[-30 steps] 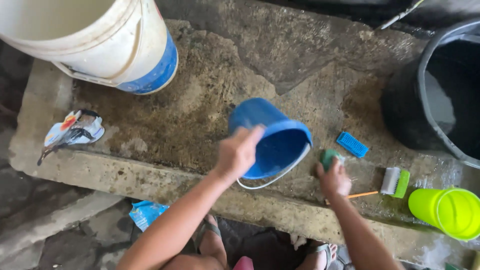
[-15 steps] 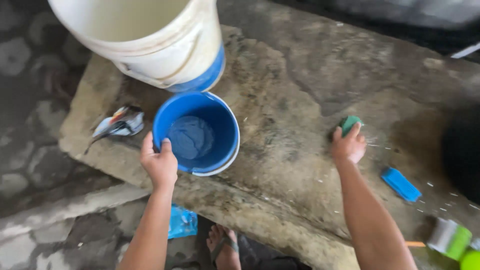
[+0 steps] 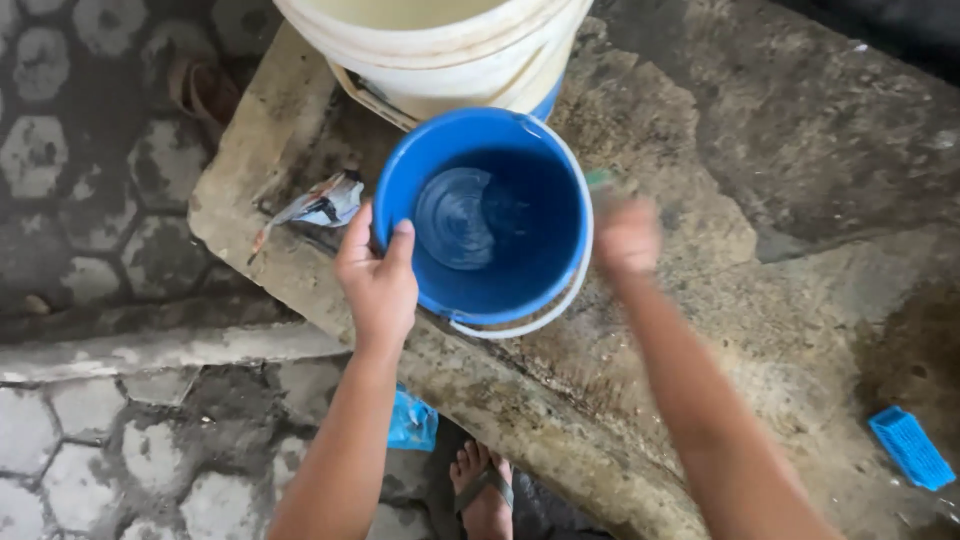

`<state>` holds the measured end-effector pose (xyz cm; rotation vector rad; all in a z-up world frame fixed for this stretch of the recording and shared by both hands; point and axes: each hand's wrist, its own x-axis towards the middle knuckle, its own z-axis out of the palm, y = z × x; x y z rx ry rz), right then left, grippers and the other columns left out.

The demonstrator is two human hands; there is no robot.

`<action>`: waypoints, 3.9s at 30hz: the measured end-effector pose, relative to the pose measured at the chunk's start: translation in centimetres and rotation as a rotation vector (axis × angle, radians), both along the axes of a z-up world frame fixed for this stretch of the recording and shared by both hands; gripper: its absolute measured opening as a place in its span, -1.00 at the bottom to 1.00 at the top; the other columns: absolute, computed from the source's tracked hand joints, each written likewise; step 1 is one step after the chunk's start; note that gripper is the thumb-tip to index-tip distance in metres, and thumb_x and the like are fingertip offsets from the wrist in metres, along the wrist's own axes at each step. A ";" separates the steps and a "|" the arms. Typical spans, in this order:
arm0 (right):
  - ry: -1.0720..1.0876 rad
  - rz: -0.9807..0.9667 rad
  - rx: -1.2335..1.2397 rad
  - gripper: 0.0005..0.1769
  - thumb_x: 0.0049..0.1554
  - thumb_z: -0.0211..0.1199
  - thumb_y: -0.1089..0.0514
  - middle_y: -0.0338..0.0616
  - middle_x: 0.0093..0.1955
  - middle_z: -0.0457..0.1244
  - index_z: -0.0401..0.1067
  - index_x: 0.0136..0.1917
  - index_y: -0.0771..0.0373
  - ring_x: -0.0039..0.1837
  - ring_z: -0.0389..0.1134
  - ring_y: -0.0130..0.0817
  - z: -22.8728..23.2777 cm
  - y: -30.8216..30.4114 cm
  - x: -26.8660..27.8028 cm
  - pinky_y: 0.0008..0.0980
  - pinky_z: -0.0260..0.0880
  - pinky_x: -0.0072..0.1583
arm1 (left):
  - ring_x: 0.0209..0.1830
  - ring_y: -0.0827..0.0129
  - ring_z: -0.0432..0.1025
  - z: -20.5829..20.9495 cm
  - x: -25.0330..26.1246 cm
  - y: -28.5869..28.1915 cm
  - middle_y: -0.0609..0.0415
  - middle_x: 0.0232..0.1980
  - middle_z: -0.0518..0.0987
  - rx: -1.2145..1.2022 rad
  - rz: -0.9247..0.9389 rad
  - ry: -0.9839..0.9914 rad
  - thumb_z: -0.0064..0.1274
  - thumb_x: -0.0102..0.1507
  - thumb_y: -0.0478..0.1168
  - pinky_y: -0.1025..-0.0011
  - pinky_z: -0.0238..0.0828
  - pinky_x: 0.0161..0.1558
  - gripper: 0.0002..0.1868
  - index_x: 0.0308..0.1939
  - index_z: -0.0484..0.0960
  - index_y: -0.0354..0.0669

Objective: The person cleans backpacks by scrubbing them with a brush and rinsing them with water in a large basin.

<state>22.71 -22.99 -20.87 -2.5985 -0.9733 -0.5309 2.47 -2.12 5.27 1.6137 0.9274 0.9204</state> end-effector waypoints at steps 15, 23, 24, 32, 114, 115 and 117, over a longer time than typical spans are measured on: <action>-0.013 0.535 -0.051 -0.49 0.17 0.24 0.00 0.07 0.34 0.06 0.32 0.38 0.01 0.36 0.09 0.02 3.0 3.8 -15.6 0.03 0.06 0.28 | 0.04 0.18 0.60 -1.9 -0.3 1.1 -0.22 0.01 0.68 0.047 -0.123 -0.022 0.14 0.35 -0.34 0.16 0.66 -0.07 -0.65 0.23 0.59 -0.22; 0.833 0.693 -0.398 -0.35 0.06 0.17 -0.17 -0.07 0.44 0.22 0.36 0.41 -0.09 0.44 0.24 -0.12 12.4 -19.5 -11.7 -0.05 0.19 0.46 | -0.13 0.28 0.51 -1.6 -2.4 1.2 -0.05 -0.11 0.64 -0.006 -0.177 0.104 0.11 0.37 -0.24 0.25 0.57 -0.10 -0.65 0.23 0.58 -0.22; 1.406 0.361 -0.329 -0.42 0.19 -0.12 -0.29 -0.28 0.41 0.32 0.52 0.29 -0.13 0.38 0.35 -0.35 16.1 -20.1 -10.2 -0.25 0.41 0.39 | -0.30 0.50 0.42 -1.0 -2.3 0.9 0.16 -0.24 0.61 -0.039 -0.218 0.164 0.08 0.37 -0.16 0.39 0.50 -0.17 -0.64 0.21 0.60 -0.19; 0.400 -0.581 -0.239 -0.42 0.03 0.26 -0.16 0.14 0.00 0.36 0.52 0.25 0.12 -0.05 0.39 0.13 -0.7 -20.4 -3.3 0.03 0.37 -0.05 | -0.02 0.39 0.55 -5.5 -1.8 -1.3 0.04 0.02 0.70 -0.144 -0.132 0.179 0.12 0.27 -0.18 0.34 0.52 0.10 -0.60 0.18 0.63 -0.19; 1.295 -0.567 1.136 -0.84 0.25 0.21 0.22 -0.30 -0.02 0.36 0.43 0.11 0.06 -0.12 0.35 -0.48 9.5 -69.7 7.5 -0.55 0.24 -0.12 | 0.67 -0.13 -0.32 -23.6 14.6 -34.9 -0.25 0.67 -0.14 0.677 -0.591 1.035 -0.57 0.37 0.47 -0.33 -0.52 0.50 -0.12 0.61 0.08 0.08; 1.305 -0.556 1.126 -0.84 0.25 0.21 0.22 -0.30 -0.02 0.36 0.43 0.11 0.06 -0.12 0.35 -0.48 12.8 -67.2 8.2 -0.55 0.24 -0.12 | 0.67 -0.13 -0.32 -23.3 14.8 -35.2 -0.25 0.67 -0.14 0.669 -0.578 1.042 -0.57 0.37 0.47 -0.33 -0.52 0.50 -0.12 0.61 0.08 0.08; 0.913 -0.300 1.089 -0.43 0.16 0.23 0.23 0.00 0.17 0.31 0.29 0.43 0.35 0.14 0.38 -0.22 19.1 -61.8 8.7 -0.27 0.46 0.17 | 0.67 -0.12 -0.37 -22.5 15.3 -35.0 -0.27 0.67 -0.18 0.633 -0.604 1.091 -0.53 0.36 0.48 -0.31 -0.55 0.49 -0.12 0.61 0.06 0.08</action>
